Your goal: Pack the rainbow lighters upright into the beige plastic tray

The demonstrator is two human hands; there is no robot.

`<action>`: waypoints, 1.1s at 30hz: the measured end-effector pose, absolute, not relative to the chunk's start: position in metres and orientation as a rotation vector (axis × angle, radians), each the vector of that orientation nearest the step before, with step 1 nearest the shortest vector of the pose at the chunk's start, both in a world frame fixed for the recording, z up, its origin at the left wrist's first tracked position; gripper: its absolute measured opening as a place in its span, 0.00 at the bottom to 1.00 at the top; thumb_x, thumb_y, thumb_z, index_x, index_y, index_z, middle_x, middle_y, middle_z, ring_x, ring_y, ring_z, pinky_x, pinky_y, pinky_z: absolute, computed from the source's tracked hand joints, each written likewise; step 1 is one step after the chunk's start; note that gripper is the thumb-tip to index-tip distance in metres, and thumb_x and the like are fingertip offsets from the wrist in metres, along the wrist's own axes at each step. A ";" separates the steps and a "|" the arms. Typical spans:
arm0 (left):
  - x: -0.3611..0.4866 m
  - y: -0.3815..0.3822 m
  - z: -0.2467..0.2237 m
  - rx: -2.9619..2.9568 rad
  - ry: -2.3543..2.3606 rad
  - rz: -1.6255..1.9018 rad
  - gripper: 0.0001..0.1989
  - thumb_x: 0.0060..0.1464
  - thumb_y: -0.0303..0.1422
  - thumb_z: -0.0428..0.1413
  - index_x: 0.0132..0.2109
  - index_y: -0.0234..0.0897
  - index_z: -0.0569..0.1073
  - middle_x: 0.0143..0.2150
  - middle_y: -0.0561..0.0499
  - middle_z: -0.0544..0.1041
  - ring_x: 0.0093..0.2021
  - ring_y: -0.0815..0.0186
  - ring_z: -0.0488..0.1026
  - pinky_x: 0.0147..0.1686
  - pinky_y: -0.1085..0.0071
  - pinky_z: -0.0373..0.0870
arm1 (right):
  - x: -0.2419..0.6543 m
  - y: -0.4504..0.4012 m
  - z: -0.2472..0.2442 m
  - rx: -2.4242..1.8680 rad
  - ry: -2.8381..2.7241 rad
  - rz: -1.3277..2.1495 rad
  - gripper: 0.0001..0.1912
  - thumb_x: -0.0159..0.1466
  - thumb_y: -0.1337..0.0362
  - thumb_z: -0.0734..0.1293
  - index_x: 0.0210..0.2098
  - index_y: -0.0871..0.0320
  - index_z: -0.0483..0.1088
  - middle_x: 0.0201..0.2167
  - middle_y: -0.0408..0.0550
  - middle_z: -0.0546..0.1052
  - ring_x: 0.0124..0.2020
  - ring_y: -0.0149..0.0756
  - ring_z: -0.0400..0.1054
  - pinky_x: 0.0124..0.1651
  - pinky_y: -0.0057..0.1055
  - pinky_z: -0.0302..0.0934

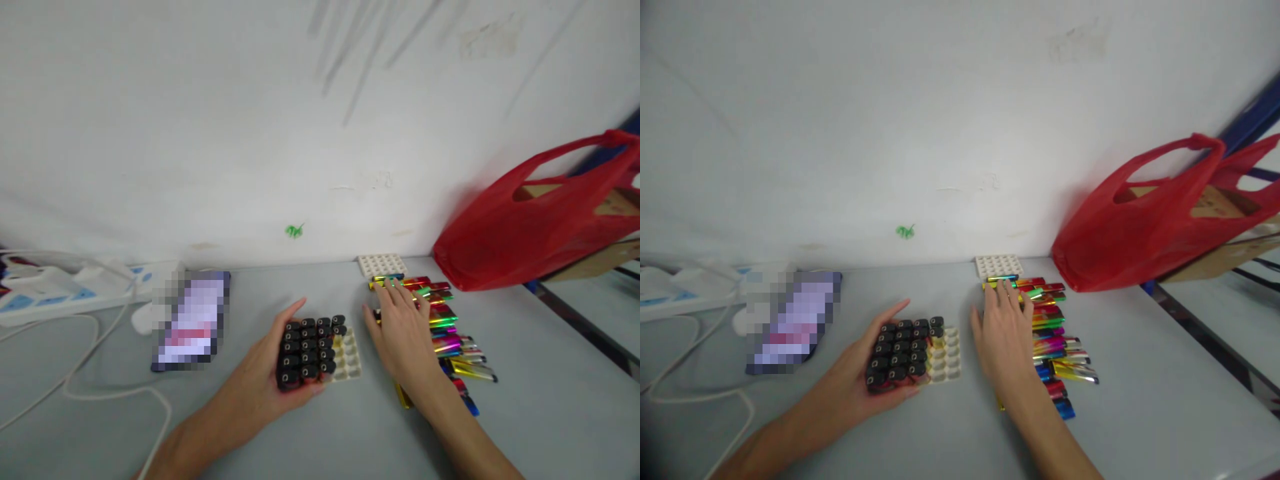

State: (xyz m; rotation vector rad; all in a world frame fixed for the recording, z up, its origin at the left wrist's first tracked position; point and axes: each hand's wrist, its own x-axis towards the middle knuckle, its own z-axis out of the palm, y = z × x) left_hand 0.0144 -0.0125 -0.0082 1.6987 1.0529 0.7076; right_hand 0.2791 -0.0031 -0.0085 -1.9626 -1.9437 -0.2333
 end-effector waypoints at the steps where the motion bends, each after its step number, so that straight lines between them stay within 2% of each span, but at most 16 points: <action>1: 0.014 -0.012 -0.009 1.686 1.046 0.712 0.53 0.58 0.35 0.72 0.80 0.53 0.50 0.64 0.44 0.79 0.44 0.54 0.87 0.48 0.56 0.85 | 0.278 -0.004 -0.007 -1.938 -1.954 -0.213 0.19 0.76 0.65 0.67 0.64 0.63 0.75 0.66 0.71 0.79 0.70 0.67 0.67 0.70 0.65 0.52; 5: 0.015 -0.012 -0.010 1.689 1.044 0.732 0.53 0.58 0.34 0.72 0.80 0.52 0.50 0.62 0.44 0.80 0.45 0.54 0.87 0.46 0.59 0.85 | 0.274 -0.004 -0.001 -1.801 -2.013 -0.092 0.18 0.76 0.75 0.64 0.59 0.55 0.78 0.59 0.58 0.84 0.64 0.59 0.72 0.68 0.61 0.50; 8: 0.017 -0.011 -0.010 1.701 1.055 0.729 0.54 0.57 0.33 0.72 0.80 0.51 0.50 0.61 0.44 0.80 0.46 0.54 0.86 0.46 0.59 0.85 | 0.273 -0.004 0.001 -1.685 -2.088 -0.016 0.19 0.76 0.76 0.64 0.59 0.52 0.78 0.58 0.53 0.84 0.61 0.54 0.72 0.65 0.55 0.51; 13: 0.017 -0.011 -0.009 1.692 1.033 0.717 0.53 0.58 0.35 0.72 0.79 0.53 0.49 0.62 0.46 0.80 0.46 0.55 0.87 0.50 0.56 0.84 | 0.276 -0.003 -0.008 -1.685 -2.143 -0.114 0.21 0.78 0.75 0.63 0.65 0.54 0.75 0.67 0.58 0.79 0.67 0.57 0.68 0.64 0.55 0.51; 16: 0.017 -0.011 -0.009 1.700 1.039 0.716 0.53 0.58 0.35 0.72 0.79 0.53 0.49 0.62 0.46 0.80 0.47 0.54 0.86 0.52 0.56 0.84 | 0.277 -0.002 -0.010 -1.680 -2.178 -0.135 0.21 0.76 0.77 0.64 0.63 0.53 0.76 0.61 0.56 0.83 0.63 0.55 0.71 0.64 0.55 0.50; 20: 0.016 -0.010 -0.010 1.720 1.044 0.727 0.53 0.58 0.34 0.72 0.79 0.53 0.49 0.63 0.46 0.80 0.50 0.53 0.86 0.53 0.56 0.83 | 0.276 -0.003 -0.005 -1.690 -2.193 -0.144 0.16 0.76 0.74 0.68 0.57 0.52 0.79 0.51 0.53 0.83 0.56 0.53 0.72 0.61 0.53 0.53; 26: 0.017 -0.010 -0.011 1.742 1.063 0.723 0.53 0.57 0.34 0.72 0.79 0.52 0.49 0.62 0.46 0.80 0.48 0.53 0.86 0.51 0.56 0.84 | 0.273 -0.004 0.001 -1.666 -2.207 -0.016 0.09 0.76 0.70 0.71 0.53 0.55 0.80 0.49 0.54 0.80 0.54 0.54 0.72 0.58 0.51 0.55; 30: 0.017 -0.011 -0.010 1.712 1.036 0.722 0.53 0.58 0.34 0.71 0.80 0.51 0.49 0.61 0.45 0.81 0.44 0.55 0.87 0.48 0.58 0.85 | 0.273 -0.003 0.003 -1.636 -2.063 0.108 0.06 0.76 0.70 0.71 0.51 0.56 0.79 0.48 0.52 0.82 0.53 0.53 0.74 0.59 0.51 0.55; 33: 0.016 -0.011 -0.009 1.728 1.049 0.726 0.53 0.58 0.35 0.72 0.79 0.51 0.50 0.62 0.45 0.80 0.47 0.53 0.87 0.50 0.57 0.85 | 0.273 -0.004 0.006 -1.524 -1.870 0.267 0.06 0.76 0.68 0.72 0.51 0.56 0.79 0.48 0.50 0.84 0.52 0.49 0.76 0.58 0.48 0.58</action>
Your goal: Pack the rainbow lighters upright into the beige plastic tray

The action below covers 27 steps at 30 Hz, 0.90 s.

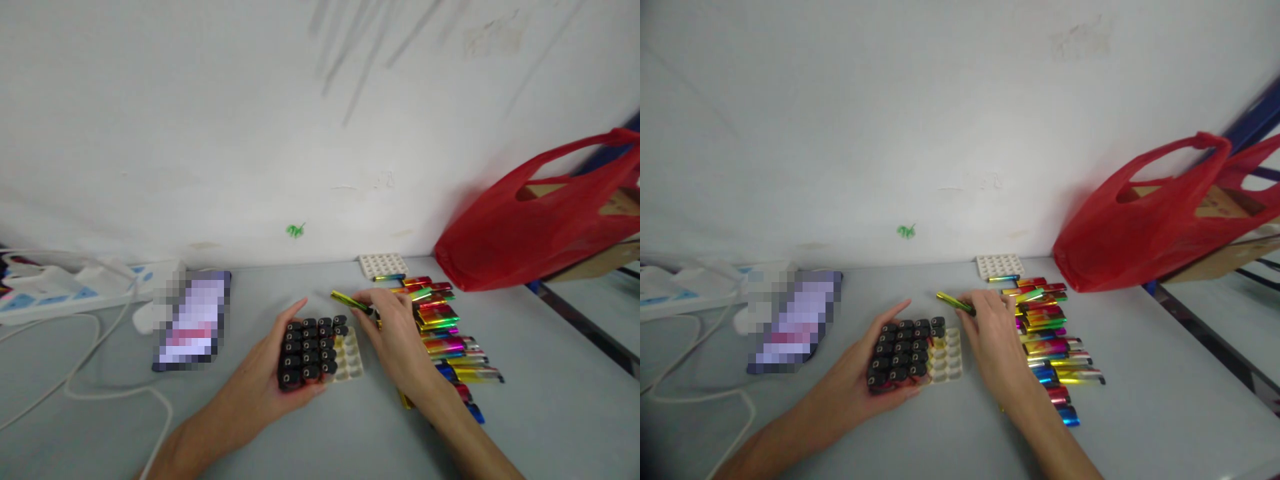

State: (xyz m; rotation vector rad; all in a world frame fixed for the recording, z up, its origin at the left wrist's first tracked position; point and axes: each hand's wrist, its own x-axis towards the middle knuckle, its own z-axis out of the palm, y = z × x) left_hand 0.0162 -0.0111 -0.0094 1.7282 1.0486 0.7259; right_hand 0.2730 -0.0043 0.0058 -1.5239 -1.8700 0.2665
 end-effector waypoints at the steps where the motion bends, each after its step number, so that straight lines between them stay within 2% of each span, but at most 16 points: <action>1: 0.016 -0.011 -0.009 1.734 1.056 0.729 0.53 0.58 0.36 0.72 0.79 0.51 0.50 0.63 0.44 0.80 0.49 0.52 0.87 0.51 0.56 0.84 | 0.273 -0.005 0.007 -1.483 -1.792 0.335 0.05 0.75 0.66 0.72 0.50 0.55 0.79 0.48 0.49 0.84 0.51 0.48 0.76 0.57 0.47 0.59; 3: 0.016 -0.011 -0.009 1.735 1.059 0.729 0.53 0.58 0.36 0.72 0.79 0.52 0.50 0.64 0.44 0.80 0.50 0.51 0.87 0.52 0.56 0.84 | 0.273 -0.005 0.011 -1.409 -1.636 0.463 0.04 0.73 0.61 0.75 0.46 0.53 0.81 0.44 0.47 0.84 0.47 0.46 0.76 0.54 0.44 0.62; 6: 0.016 -0.011 -0.009 1.727 1.049 0.719 0.53 0.58 0.36 0.72 0.80 0.52 0.50 0.63 0.45 0.81 0.50 0.51 0.87 0.52 0.56 0.85 | 0.272 -0.003 0.015 -1.306 -1.428 0.635 0.09 0.70 0.55 0.77 0.42 0.53 0.80 0.39 0.45 0.80 0.42 0.43 0.73 0.49 0.40 0.64; 11: 0.017 -0.011 -0.006 1.727 1.043 0.710 0.53 0.58 0.36 0.72 0.79 0.51 0.50 0.62 0.45 0.81 0.49 0.52 0.87 0.51 0.56 0.85 | 0.266 -0.002 0.019 -1.110 -1.105 1.059 0.15 0.72 0.48 0.74 0.44 0.54 0.77 0.42 0.46 0.78 0.43 0.40 0.72 0.49 0.37 0.65; 13: 0.017 -0.011 -0.005 1.717 1.045 0.704 0.52 0.59 0.35 0.72 0.79 0.51 0.50 0.61 0.45 0.81 0.46 0.54 0.87 0.50 0.57 0.85 | 0.264 -0.003 0.020 -1.018 -0.921 1.237 0.18 0.70 0.46 0.76 0.43 0.54 0.76 0.40 0.45 0.77 0.37 0.35 0.70 0.44 0.34 0.66; 14: 0.017 -0.011 -0.005 1.712 1.048 0.704 0.52 0.58 0.35 0.72 0.79 0.51 0.50 0.60 0.46 0.81 0.46 0.54 0.87 0.49 0.57 0.85 | 0.263 -0.004 0.022 -0.990 -0.836 1.314 0.19 0.69 0.46 0.77 0.44 0.55 0.76 0.37 0.43 0.75 0.32 0.31 0.66 0.38 0.31 0.63; 16: 0.018 -0.011 -0.006 1.708 1.052 0.709 0.53 0.58 0.35 0.72 0.79 0.51 0.49 0.60 0.46 0.81 0.45 0.54 0.87 0.49 0.57 0.85 | 0.262 -0.006 0.025 -0.980 -0.730 1.426 0.22 0.66 0.46 0.80 0.44 0.56 0.76 0.31 0.38 0.68 0.23 0.24 0.53 0.27 0.26 0.50; 18: 0.017 -0.011 -0.008 1.715 1.060 0.711 0.54 0.57 0.35 0.72 0.79 0.51 0.49 0.61 0.45 0.81 0.46 0.54 0.87 0.49 0.57 0.84 | 0.262 -0.008 0.028 -0.999 -0.715 1.463 0.23 0.64 0.46 0.81 0.44 0.56 0.75 0.28 0.34 0.60 0.21 0.22 0.42 0.23 0.26 0.37; 19: 0.017 -0.011 -0.008 1.721 1.066 0.713 0.54 0.57 0.35 0.72 0.80 0.51 0.50 0.62 0.44 0.81 0.46 0.53 0.87 0.49 0.57 0.84 | 0.262 -0.009 0.030 -1.006 -0.720 1.454 0.23 0.64 0.46 0.81 0.44 0.56 0.75 0.28 0.33 0.59 0.21 0.22 0.40 0.23 0.26 0.34; 21: 0.016 -0.011 -0.008 1.725 1.074 0.711 0.53 0.58 0.35 0.72 0.80 0.51 0.50 0.62 0.44 0.80 0.46 0.53 0.86 0.50 0.57 0.85 | 0.262 -0.009 0.031 -1.017 -0.738 1.414 0.24 0.64 0.44 0.81 0.44 0.55 0.75 0.28 0.34 0.60 0.21 0.22 0.39 0.24 0.26 0.35; 25: 0.016 -0.012 -0.006 1.716 1.065 0.709 0.53 0.58 0.35 0.72 0.80 0.49 0.50 0.62 0.43 0.81 0.44 0.54 0.87 0.48 0.57 0.85 | 0.262 -0.008 0.030 -1.004 -0.768 1.380 0.26 0.66 0.40 0.78 0.48 0.54 0.76 0.29 0.37 0.66 0.22 0.25 0.47 0.24 0.26 0.40; 27: 0.016 -0.012 -0.005 1.706 1.055 0.713 0.53 0.57 0.35 0.72 0.80 0.50 0.51 0.62 0.43 0.81 0.44 0.54 0.87 0.47 0.57 0.86 | 0.263 -0.007 0.030 -0.974 -0.751 1.454 0.25 0.66 0.39 0.77 0.45 0.54 0.76 0.26 0.36 0.63 0.22 0.27 0.46 0.23 0.26 0.39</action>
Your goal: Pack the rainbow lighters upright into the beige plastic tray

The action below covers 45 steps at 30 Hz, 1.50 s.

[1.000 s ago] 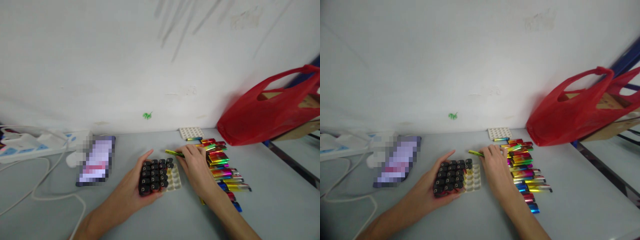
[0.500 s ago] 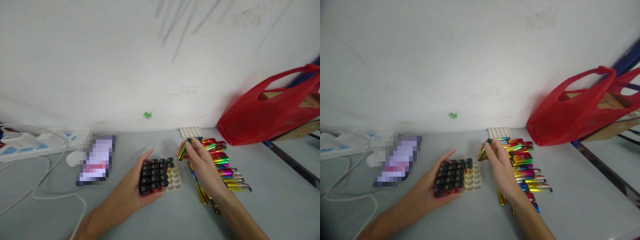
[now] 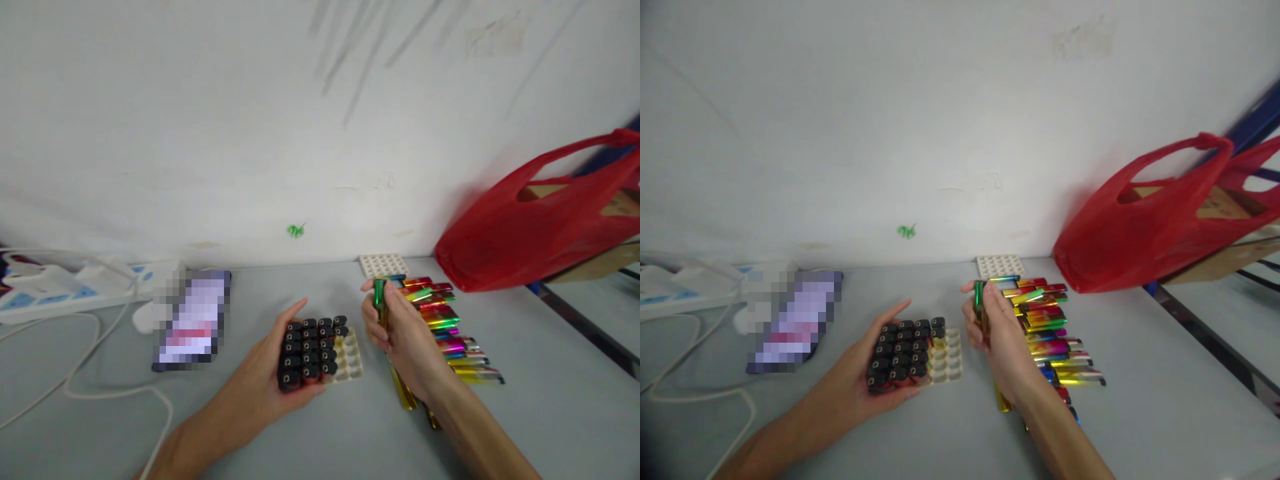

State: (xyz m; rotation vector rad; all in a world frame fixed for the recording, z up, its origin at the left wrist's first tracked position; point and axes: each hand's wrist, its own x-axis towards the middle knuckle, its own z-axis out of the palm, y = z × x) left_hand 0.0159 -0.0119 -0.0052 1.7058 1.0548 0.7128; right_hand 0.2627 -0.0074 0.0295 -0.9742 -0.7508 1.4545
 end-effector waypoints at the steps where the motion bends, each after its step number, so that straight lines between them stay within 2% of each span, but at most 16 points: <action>1: 0.016 -0.012 -0.005 1.698 1.050 0.714 0.53 0.57 0.35 0.71 0.80 0.50 0.51 0.62 0.43 0.81 0.44 0.54 0.87 0.46 0.58 0.86 | 0.263 -0.007 0.030 -0.954 -0.740 1.515 0.25 0.66 0.39 0.76 0.40 0.55 0.75 0.24 0.34 0.60 0.22 0.27 0.43 0.23 0.26 0.38; 3: 0.017 -0.012 -0.005 1.683 1.038 0.716 0.53 0.57 0.35 0.71 0.80 0.50 0.50 0.60 0.43 0.81 0.42 0.55 0.87 0.44 0.59 0.86 | 0.264 -0.007 0.031 -0.891 -0.723 1.640 0.28 0.67 0.40 0.76 0.29 0.55 0.68 0.21 0.32 0.52 0.22 0.27 0.37 0.22 0.27 0.36; 5: 0.018 -0.012 -0.005 1.686 1.038 0.723 0.53 0.57 0.35 0.71 0.80 0.49 0.50 0.58 0.44 0.81 0.41 0.56 0.86 0.43 0.59 0.86 | 0.265 -0.007 0.031 -0.810 -0.705 1.718 0.32 0.67 0.41 0.75 0.22 0.53 0.58 0.19 0.31 0.47 0.21 0.27 0.34 0.22 0.28 0.34; 10: 0.018 -0.011 -0.005 1.700 1.056 0.723 0.52 0.58 0.35 0.71 0.79 0.49 0.50 0.61 0.43 0.80 0.45 0.54 0.86 0.48 0.57 0.85 | 0.265 -0.007 0.026 -0.712 -0.625 1.803 0.33 0.66 0.45 0.73 0.19 0.51 0.50 0.16 0.30 0.45 0.18 0.25 0.34 0.21 0.30 0.34; 13: 0.016 -0.011 -0.007 1.733 1.055 0.713 0.52 0.59 0.35 0.71 0.80 0.50 0.49 0.62 0.43 0.80 0.46 0.54 0.86 0.50 0.57 0.84 | 0.264 -0.008 0.022 -0.672 -0.594 1.841 0.31 0.64 0.47 0.73 0.19 0.50 0.50 0.16 0.29 0.45 0.17 0.25 0.33 0.20 0.30 0.33; 19: 0.019 -0.011 -0.005 1.727 1.044 0.733 0.52 0.58 0.35 0.71 0.79 0.49 0.50 0.59 0.45 0.81 0.43 0.56 0.86 0.46 0.60 0.84 | 0.259 -0.011 0.019 -0.650 -0.570 1.845 0.29 0.64 0.48 0.72 0.20 0.50 0.51 0.16 0.29 0.45 0.18 0.25 0.33 0.20 0.29 0.34; 26: 0.019 -0.012 -0.002 1.731 1.049 0.713 0.52 0.58 0.36 0.71 0.79 0.49 0.50 0.56 0.47 0.82 0.41 0.56 0.86 0.45 0.59 0.84 | 0.259 -0.009 0.019 -0.659 -0.574 1.826 0.33 0.68 0.43 0.70 0.19 0.50 0.50 0.16 0.30 0.45 0.18 0.25 0.33 0.20 0.29 0.34; 39: 0.019 -0.011 -0.004 1.718 1.051 0.732 0.52 0.58 0.36 0.72 0.79 0.49 0.50 0.61 0.44 0.81 0.46 0.54 0.86 0.47 0.59 0.85 | 0.257 -0.011 0.017 -0.710 -0.604 1.818 0.28 0.65 0.47 0.71 0.20 0.50 0.53 0.17 0.29 0.45 0.18 0.26 0.33 0.20 0.28 0.35; 45: 0.018 -0.011 -0.005 1.726 1.050 0.732 0.52 0.57 0.35 0.71 0.79 0.49 0.50 0.58 0.46 0.82 0.41 0.57 0.86 0.44 0.60 0.85 | 0.256 -0.010 0.021 -0.718 -0.646 1.817 0.33 0.66 0.43 0.73 0.20 0.51 0.52 0.17 0.29 0.45 0.18 0.25 0.34 0.20 0.28 0.35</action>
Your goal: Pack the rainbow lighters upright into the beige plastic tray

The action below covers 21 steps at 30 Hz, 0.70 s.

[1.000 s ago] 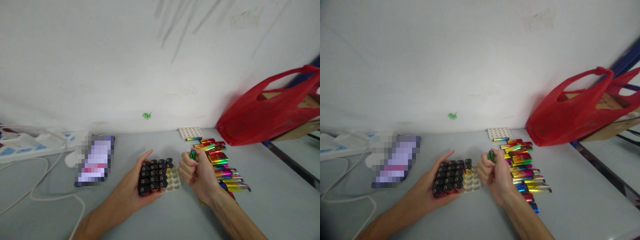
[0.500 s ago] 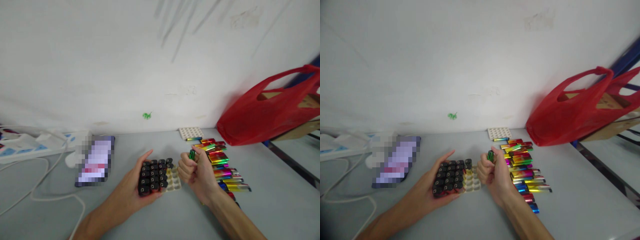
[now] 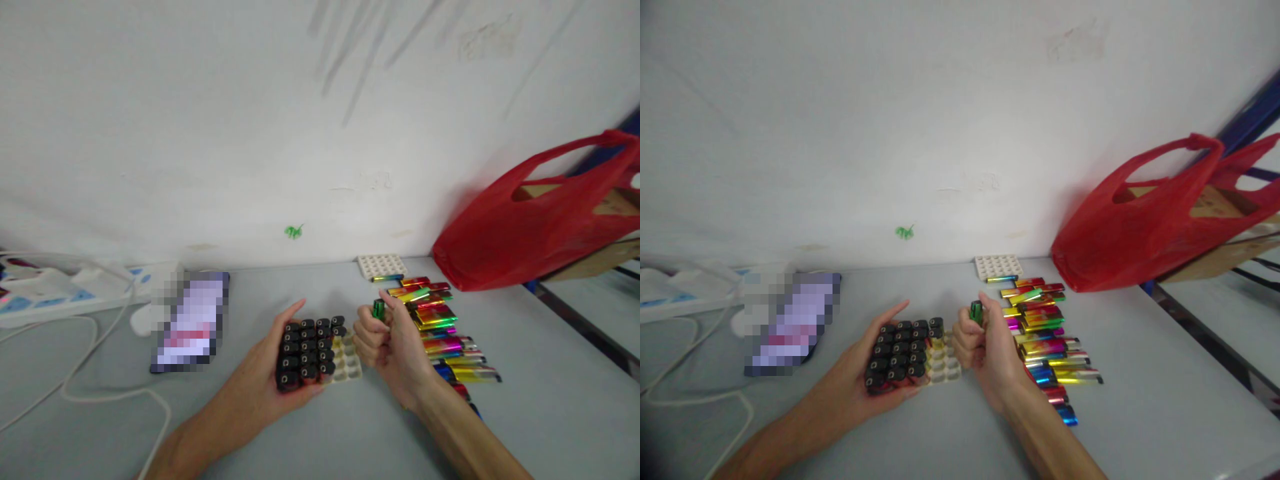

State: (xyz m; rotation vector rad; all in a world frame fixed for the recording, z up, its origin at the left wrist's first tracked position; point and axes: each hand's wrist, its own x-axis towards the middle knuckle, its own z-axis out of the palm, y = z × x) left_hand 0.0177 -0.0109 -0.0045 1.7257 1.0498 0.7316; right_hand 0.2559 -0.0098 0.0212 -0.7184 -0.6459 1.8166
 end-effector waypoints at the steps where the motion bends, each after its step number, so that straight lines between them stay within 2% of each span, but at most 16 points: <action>1: 0.018 -0.011 -0.005 1.726 1.052 0.733 0.52 0.58 0.35 0.71 0.79 0.50 0.50 0.58 0.46 0.82 0.42 0.57 0.86 0.45 0.60 0.85 | 0.256 -0.010 0.022 -0.717 -0.658 1.818 0.33 0.67 0.42 0.73 0.20 0.51 0.52 0.17 0.29 0.45 0.18 0.25 0.34 0.20 0.28 0.35; 8: 0.018 -0.012 -0.004 1.707 1.067 0.714 0.52 0.57 0.35 0.71 0.79 0.50 0.50 0.60 0.45 0.80 0.40 0.56 0.86 0.44 0.59 0.85 | 0.255 -0.011 0.020 -0.722 -0.665 1.819 0.31 0.68 0.44 0.71 0.20 0.50 0.53 0.17 0.29 0.45 0.18 0.26 0.35 0.20 0.28 0.35; 14: 0.017 -0.012 -0.005 1.732 1.068 0.742 0.52 0.58 0.36 0.71 0.79 0.49 0.51 0.61 0.44 0.80 0.44 0.54 0.86 0.45 0.59 0.85 | 0.254 -0.012 0.018 -0.794 -0.662 1.757 0.29 0.68 0.45 0.70 0.21 0.51 0.54 0.17 0.29 0.45 0.19 0.26 0.33 0.20 0.28 0.34; 17: 0.016 -0.012 -0.006 1.744 1.063 0.739 0.52 0.58 0.35 0.71 0.80 0.51 0.51 0.62 0.44 0.80 0.48 0.53 0.86 0.48 0.58 0.84 | 0.251 -0.013 0.023 -0.822 -0.689 1.683 0.28 0.69 0.42 0.72 0.26 0.53 0.60 0.19 0.29 0.45 0.20 0.27 0.32 0.22 0.27 0.33; 19: 0.016 -0.012 -0.007 1.741 1.057 0.729 0.52 0.59 0.36 0.71 0.80 0.51 0.50 0.62 0.45 0.80 0.48 0.53 0.86 0.49 0.58 0.84 | 0.249 -0.014 0.026 -0.826 -0.726 1.614 0.25 0.71 0.41 0.72 0.32 0.53 0.65 0.20 0.29 0.50 0.20 0.27 0.34 0.22 0.27 0.34; 21: 0.016 -0.011 -0.007 1.725 1.051 0.722 0.52 0.59 0.36 0.71 0.80 0.51 0.50 0.62 0.44 0.80 0.47 0.54 0.86 0.49 0.58 0.84 | 0.248 -0.014 0.027 -0.815 -0.798 1.516 0.22 0.73 0.42 0.71 0.36 0.53 0.68 0.23 0.33 0.59 0.19 0.27 0.41 0.22 0.27 0.41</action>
